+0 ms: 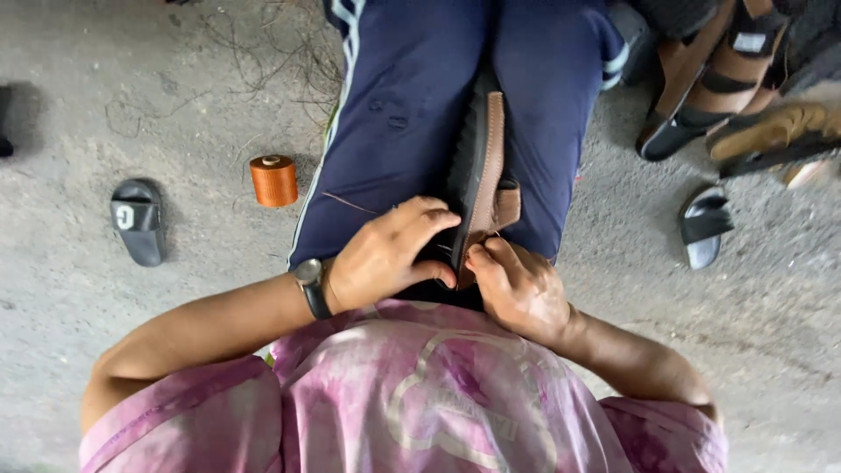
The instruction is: Hand-stitching the leather upper of a sandal to its sole using a needle and thread.
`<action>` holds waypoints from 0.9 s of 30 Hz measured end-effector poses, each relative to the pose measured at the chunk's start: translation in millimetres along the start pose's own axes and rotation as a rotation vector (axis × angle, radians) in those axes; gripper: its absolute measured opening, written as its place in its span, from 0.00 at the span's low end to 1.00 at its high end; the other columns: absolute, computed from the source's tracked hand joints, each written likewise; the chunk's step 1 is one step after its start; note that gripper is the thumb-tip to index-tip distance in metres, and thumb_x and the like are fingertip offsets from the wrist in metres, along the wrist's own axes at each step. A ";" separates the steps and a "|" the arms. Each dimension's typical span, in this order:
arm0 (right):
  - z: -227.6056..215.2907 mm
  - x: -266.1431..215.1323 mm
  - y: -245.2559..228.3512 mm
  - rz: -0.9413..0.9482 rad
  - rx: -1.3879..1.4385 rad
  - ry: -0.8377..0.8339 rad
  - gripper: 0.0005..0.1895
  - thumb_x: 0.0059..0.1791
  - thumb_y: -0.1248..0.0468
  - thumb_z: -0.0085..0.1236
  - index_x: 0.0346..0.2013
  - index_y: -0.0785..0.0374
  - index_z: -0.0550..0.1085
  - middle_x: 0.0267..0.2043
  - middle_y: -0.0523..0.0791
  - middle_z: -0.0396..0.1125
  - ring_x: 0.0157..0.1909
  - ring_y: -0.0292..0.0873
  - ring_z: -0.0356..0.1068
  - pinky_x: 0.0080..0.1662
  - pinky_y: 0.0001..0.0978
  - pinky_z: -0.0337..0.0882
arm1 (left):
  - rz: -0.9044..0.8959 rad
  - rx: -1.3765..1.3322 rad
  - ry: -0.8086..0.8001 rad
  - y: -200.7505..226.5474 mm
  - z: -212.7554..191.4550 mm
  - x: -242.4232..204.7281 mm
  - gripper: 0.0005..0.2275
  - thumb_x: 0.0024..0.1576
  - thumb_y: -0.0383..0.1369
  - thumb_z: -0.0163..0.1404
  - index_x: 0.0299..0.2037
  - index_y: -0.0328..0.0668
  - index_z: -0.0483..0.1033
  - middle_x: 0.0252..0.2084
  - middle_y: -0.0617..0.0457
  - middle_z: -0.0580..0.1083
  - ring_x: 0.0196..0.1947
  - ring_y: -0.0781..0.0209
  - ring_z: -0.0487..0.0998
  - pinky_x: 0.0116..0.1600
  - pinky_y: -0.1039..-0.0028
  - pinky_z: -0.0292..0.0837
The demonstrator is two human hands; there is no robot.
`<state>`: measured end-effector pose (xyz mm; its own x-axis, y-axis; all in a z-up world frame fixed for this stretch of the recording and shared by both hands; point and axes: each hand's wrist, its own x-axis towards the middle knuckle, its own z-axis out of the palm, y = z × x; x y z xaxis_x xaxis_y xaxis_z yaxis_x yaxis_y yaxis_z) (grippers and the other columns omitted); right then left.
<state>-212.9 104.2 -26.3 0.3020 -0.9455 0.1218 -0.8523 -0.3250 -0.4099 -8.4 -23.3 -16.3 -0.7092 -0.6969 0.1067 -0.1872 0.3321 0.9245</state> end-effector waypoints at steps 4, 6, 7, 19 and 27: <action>-14.5 9.0 -3.3 0.097 0.242 0.079 0.12 0.50 0.64 0.57 0.47 0.66 0.76 0.36 0.52 0.71 0.28 0.52 0.74 0.29 0.38 0.75 | -0.061 -0.008 -0.050 27.4 -21.6 0.3 0.17 0.49 0.37 0.65 0.31 0.36 0.68 0.43 0.43 0.69 0.33 0.45 0.77 0.36 0.66 0.76; -15.0 5.6 -4.4 0.105 0.267 0.095 0.13 0.50 0.63 0.60 0.46 0.68 0.76 0.36 0.54 0.71 0.29 0.55 0.75 0.29 0.39 0.75 | -0.179 -0.255 -0.026 44.1 -32.7 0.3 0.18 0.52 0.32 0.64 0.20 0.40 0.64 0.39 0.46 0.71 0.25 0.50 0.76 0.29 0.72 0.72; -13.7 5.3 -4.8 0.134 0.347 0.110 0.14 0.49 0.63 0.62 0.46 0.69 0.76 0.35 0.54 0.72 0.29 0.55 0.75 0.29 0.40 0.76 | -0.368 -0.643 -0.102 50.0 -38.3 0.9 0.06 0.58 0.30 0.55 0.32 0.41 0.70 0.35 0.46 0.76 0.19 0.62 0.71 0.24 0.80 0.66; -109.6 8.8 11.4 0.075 -0.181 -0.245 0.24 0.52 0.64 0.46 0.62 0.42 0.72 0.35 0.40 0.64 0.24 0.40 0.71 0.29 0.32 0.74 | -0.062 0.015 -0.008 31.6 10.4 1.7 0.10 0.53 0.30 0.58 0.44 0.45 0.75 0.36 0.49 0.72 0.36 0.49 0.78 0.37 0.64 0.77; -65.9 -12.6 9.7 0.134 0.295 -0.080 0.13 0.48 0.65 0.55 0.46 0.53 0.78 0.46 0.45 0.69 0.30 0.45 0.75 0.33 0.35 0.77 | 0.458 0.182 0.003 26.1 14.0 1.3 0.13 0.67 0.29 0.38 0.31 0.45 0.73 0.27 0.54 0.60 0.25 0.56 0.66 0.27 0.74 0.67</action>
<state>-253.1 111.6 27.8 0.2384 -0.9710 -0.0174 -0.7298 -0.1673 -0.6629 -23.7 -6.6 2.8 -0.7444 -0.4551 0.4886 0.0275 0.7102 0.7034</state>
